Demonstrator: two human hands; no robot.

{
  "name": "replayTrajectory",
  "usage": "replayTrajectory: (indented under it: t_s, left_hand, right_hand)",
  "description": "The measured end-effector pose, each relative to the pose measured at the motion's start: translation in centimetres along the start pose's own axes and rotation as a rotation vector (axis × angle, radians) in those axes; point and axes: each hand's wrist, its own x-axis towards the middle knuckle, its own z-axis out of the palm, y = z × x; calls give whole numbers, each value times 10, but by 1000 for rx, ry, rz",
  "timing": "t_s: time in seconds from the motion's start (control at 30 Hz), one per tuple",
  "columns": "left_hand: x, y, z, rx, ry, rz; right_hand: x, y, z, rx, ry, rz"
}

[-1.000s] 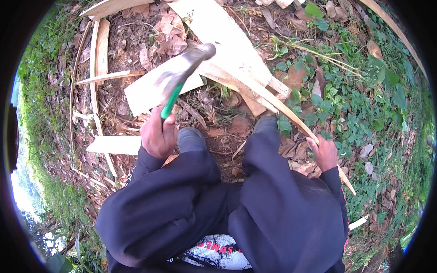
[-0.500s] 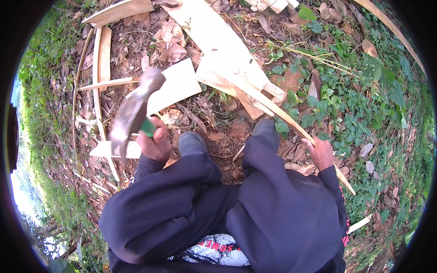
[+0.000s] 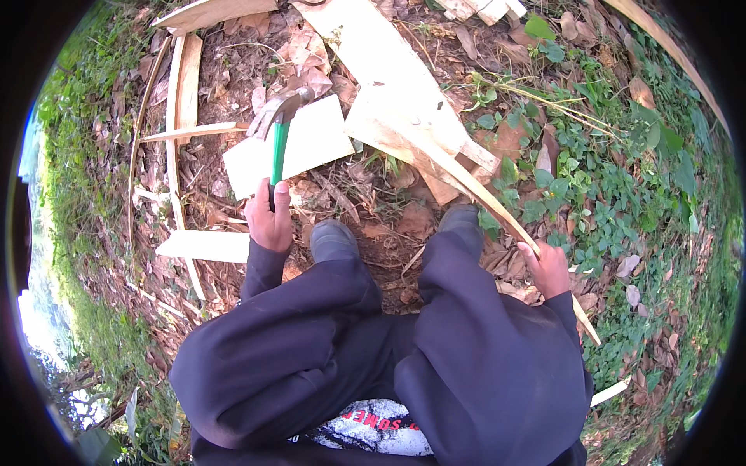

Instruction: The person uses a hammer to split a thin wooden plank into smaller pieces. They repeatedly strike the wood, reposition it, and separate the resulting strips on the ground.

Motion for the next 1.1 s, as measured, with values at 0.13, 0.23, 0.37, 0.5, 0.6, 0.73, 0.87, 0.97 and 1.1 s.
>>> replayTrajectory:
  t_s: [0.13,0.23,0.37,0.5,0.6,0.73,0.87,0.97,1.1]
  left_hand:
    - [-9,-4,4,20,26,82]
    - [-3,-2,7,138,56,369]
    - [-1,16,-2,253,-255,434]
    - [6,10,12,315,-100,283]
    - [1,10,10,275,-142,375]
    - [2,9,5,290,-133,335]
    - [16,9,1,247,-60,397]
    - [10,20,-7,266,-160,571]
    - [6,9,3,300,-153,453]
  right_hand:
    - [-4,-20,-15,-39,25,6]
    - [-7,-30,-25,-139,92,-10]
    - [-18,-34,-32,-255,108,22]
    - [-16,-32,-30,-237,116,39]
    - [-17,-26,-24,-232,111,58]
    - [-17,-20,-21,-229,91,42]
    - [-13,-20,-21,-241,69,41]
    - [-17,-5,-13,-195,78,57]
    - [-17,-27,-27,-223,34,62]
